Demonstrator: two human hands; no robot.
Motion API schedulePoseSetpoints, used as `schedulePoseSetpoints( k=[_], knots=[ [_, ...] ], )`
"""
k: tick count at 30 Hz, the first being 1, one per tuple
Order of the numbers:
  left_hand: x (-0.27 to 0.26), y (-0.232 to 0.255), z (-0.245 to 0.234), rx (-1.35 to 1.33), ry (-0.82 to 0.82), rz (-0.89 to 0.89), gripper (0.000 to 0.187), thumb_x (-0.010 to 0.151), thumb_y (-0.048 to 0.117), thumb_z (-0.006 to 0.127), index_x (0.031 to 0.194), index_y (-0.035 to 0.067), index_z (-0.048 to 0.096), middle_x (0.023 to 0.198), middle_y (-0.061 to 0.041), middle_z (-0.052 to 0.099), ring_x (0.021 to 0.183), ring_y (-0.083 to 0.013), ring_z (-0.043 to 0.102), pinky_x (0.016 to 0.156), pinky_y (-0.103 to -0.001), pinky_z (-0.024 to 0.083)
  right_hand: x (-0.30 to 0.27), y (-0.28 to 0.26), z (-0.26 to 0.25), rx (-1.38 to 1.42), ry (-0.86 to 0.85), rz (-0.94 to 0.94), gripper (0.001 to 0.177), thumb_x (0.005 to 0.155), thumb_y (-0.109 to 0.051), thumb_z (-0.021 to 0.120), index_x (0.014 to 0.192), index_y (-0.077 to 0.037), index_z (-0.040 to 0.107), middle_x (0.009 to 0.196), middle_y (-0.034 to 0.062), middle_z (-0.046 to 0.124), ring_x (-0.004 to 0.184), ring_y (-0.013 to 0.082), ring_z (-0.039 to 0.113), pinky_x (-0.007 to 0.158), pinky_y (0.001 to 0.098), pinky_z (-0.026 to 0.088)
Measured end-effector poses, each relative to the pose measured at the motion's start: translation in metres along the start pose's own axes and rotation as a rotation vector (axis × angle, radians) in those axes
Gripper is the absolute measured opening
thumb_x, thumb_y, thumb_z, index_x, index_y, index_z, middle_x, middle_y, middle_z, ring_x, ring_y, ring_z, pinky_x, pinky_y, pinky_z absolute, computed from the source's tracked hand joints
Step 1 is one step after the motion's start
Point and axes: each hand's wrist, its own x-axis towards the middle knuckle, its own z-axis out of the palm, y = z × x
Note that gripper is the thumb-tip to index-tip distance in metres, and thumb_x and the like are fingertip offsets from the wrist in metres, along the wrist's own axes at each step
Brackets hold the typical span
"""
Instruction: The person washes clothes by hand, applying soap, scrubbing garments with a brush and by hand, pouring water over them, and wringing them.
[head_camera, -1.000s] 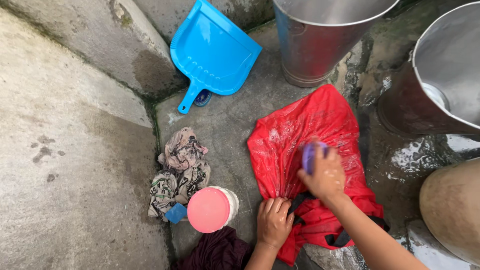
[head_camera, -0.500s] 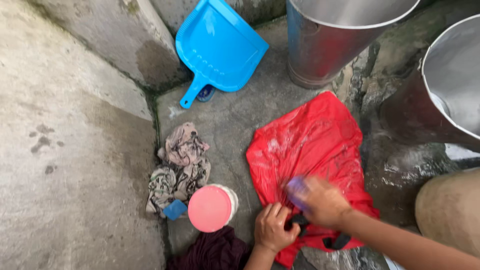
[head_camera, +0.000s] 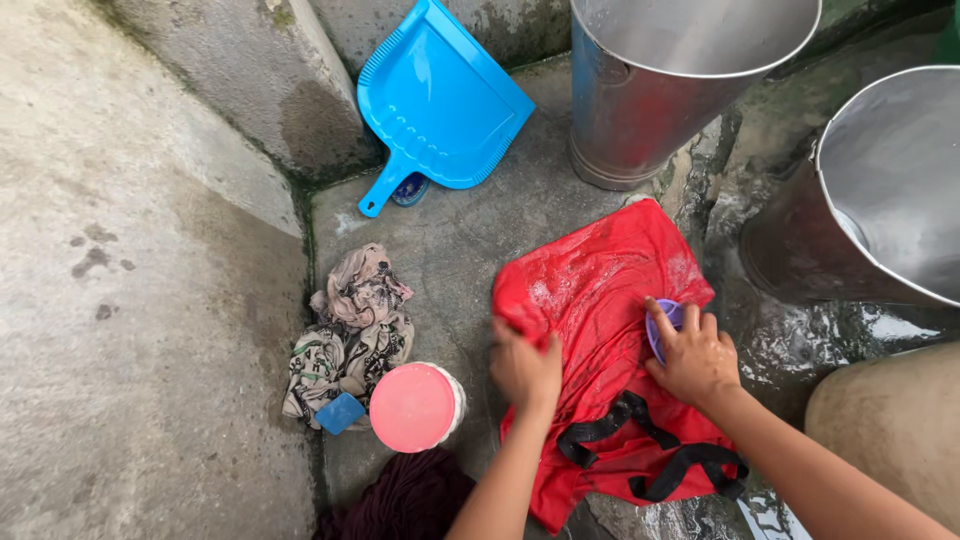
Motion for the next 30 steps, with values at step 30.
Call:
schedulePoseSetpoints(
  k=[30],
  knots=[
    [-0.085,-0.034,-0.054,0.071,-0.208,0.840,0.012,0.081,0.016,0.073,0.084,0.008,0.064,0.087,-0.009,0.059,0.086,-0.0291,0.060,0.077,-0.041,0.052,0.131,-0.023,-0.059,0.076,-0.009,-0.073,0.085,0.074,-0.051,0.075,0.152,-0.037,0.043,0.145,0.0186,0.043,0.124,0.0407,0.048,0.090,0.0532,0.052]
  ],
)
